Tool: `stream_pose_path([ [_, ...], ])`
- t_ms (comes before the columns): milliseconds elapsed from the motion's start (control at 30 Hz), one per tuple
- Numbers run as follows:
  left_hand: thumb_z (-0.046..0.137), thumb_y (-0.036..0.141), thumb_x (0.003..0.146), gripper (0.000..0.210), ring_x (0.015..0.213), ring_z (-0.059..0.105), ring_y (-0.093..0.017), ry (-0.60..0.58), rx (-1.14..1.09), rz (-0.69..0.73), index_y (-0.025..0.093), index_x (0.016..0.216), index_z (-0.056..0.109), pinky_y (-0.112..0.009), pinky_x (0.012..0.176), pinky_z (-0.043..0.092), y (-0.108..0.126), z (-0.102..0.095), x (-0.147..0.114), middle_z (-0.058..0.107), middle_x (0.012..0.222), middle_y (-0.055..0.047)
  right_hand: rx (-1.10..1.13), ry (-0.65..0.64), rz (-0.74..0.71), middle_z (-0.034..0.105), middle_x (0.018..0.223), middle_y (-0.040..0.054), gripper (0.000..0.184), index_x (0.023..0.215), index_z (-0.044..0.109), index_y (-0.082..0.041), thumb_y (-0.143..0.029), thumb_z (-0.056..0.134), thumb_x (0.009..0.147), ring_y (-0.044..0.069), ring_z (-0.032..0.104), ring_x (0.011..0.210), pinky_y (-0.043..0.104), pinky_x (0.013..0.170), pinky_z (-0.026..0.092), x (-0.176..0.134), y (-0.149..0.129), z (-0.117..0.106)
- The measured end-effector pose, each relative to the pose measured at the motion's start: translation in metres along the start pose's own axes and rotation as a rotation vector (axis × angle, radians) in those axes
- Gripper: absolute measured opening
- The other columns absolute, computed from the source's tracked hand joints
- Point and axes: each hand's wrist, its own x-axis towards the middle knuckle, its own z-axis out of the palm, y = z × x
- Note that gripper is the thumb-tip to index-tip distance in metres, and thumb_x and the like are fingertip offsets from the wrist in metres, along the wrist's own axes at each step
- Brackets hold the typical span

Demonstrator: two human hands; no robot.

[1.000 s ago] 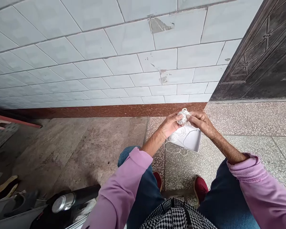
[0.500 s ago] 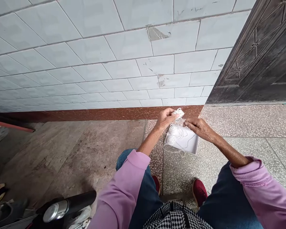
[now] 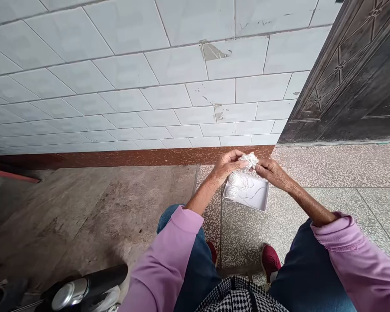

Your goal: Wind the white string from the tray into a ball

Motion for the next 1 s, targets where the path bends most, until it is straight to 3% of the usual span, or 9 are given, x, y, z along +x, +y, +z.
stream_pose_path([
  [100,0.093,0.045,0.073,0.04,0.08,0.069,-0.016,0.116,0.112,0.067,0.017,0.094,0.073,-0.03,0.077,0.053,-0.005,-0.006,0.005,0.078,0.09,-0.005,-0.075,-0.054,-0.019,0.057,0.069,-0.0001,0.057,0.084,0.069,-0.019,-0.067,0.051,0.11,0.014,0.047,0.062,0.03,0.061,0.035,-0.004,-0.002,0.008],
  [233,0.088,0.034,0.073,0.025,0.071,0.059,-0.013,0.212,0.395,0.152,0.018,0.085,0.073,-0.027,0.069,0.045,-0.009,-0.007,0.01,0.072,0.079,0.0,-0.107,-0.043,-0.036,0.061,0.072,0.0016,0.052,0.084,0.071,-0.019,-0.06,0.053,0.111,0.015,0.051,0.065,0.031,0.065,0.038,-0.008,-0.01,-0.001],
  [367,0.086,0.029,0.073,0.02,0.068,0.052,-0.012,0.012,0.488,0.079,0.019,0.087,0.075,-0.027,0.065,0.041,-0.011,0.003,0.007,0.07,0.079,0.001,-0.079,0.09,-0.038,0.059,0.072,0.0016,0.053,0.082,0.07,-0.02,-0.065,0.059,0.107,0.016,0.05,0.067,0.032,0.065,0.038,-0.005,-0.004,-0.018],
  [433,0.088,0.031,0.072,0.028,0.07,0.056,-0.012,-0.118,0.386,0.019,0.018,0.093,0.076,-0.028,0.068,0.044,-0.011,0.008,0.006,0.072,0.085,-0.001,-0.033,0.126,-0.024,0.053,0.069,-0.0004,0.055,0.078,0.064,-0.021,-0.069,0.063,0.104,0.015,0.044,0.066,0.032,0.064,0.036,-0.001,0.006,-0.021],
  [500,0.092,0.033,0.07,0.036,0.076,0.064,-0.014,-0.168,0.242,-0.043,0.018,0.097,0.074,-0.029,0.072,0.049,-0.011,0.011,0.007,0.075,0.09,-0.003,0.044,0.127,0.006,0.049,0.069,-0.0016,0.055,0.076,0.06,-0.022,-0.07,0.065,0.102,0.014,0.041,0.065,0.031,0.062,0.035,0.003,0.018,-0.019],
  [633,0.097,0.036,0.066,0.046,0.08,0.067,-0.015,0.039,0.03,-0.072,0.018,0.097,0.068,-0.029,0.075,0.052,-0.013,0.009,0.012,0.075,0.092,-0.004,0.078,0.085,0.04,0.054,0.073,0.0,0.05,0.083,0.062,-0.022,-0.067,0.06,0.104,0.016,0.046,0.068,0.032,0.066,0.038,0.009,0.032,-0.005],
  [800,0.099,0.042,0.063,0.051,0.077,0.065,-0.013,0.263,-0.099,-0.05,0.019,0.093,0.065,-0.027,0.071,0.052,-0.021,0.007,0.021,0.074,0.091,-0.004,-0.144,0.002,0.045,0.059,0.072,0.0019,0.036,0.089,0.066,-0.021,-0.045,0.051,0.111,0.018,0.053,0.07,0.034,0.071,0.039,0.007,0.03,0.009],
  [900,0.097,0.042,0.064,0.049,0.078,0.066,-0.013,0.361,-0.104,-0.005,0.02,0.091,0.063,-0.027,0.07,0.053,-0.029,0.008,0.026,0.074,0.09,-0.003,-0.224,-0.059,0.062,0.06,0.073,0.0025,0.031,0.087,0.066,-0.02,-0.036,0.052,0.109,0.017,0.053,0.068,0.034,0.071,0.039,0.004,0.024,0.017],
  [1000,0.096,0.034,0.064,0.046,0.076,0.066,-0.013,0.428,-0.018,0.085,0.021,0.093,0.063,-0.027,0.07,0.052,-0.034,0.008,0.031,0.074,0.087,-0.001,-0.18,-0.07,0.017,0.058,0.072,0.0014,0.037,0.083,0.064,-0.02,-0.042,0.053,0.111,0.016,0.05,0.066,0.033,0.069,0.038,0.0,0.011,0.015],
])
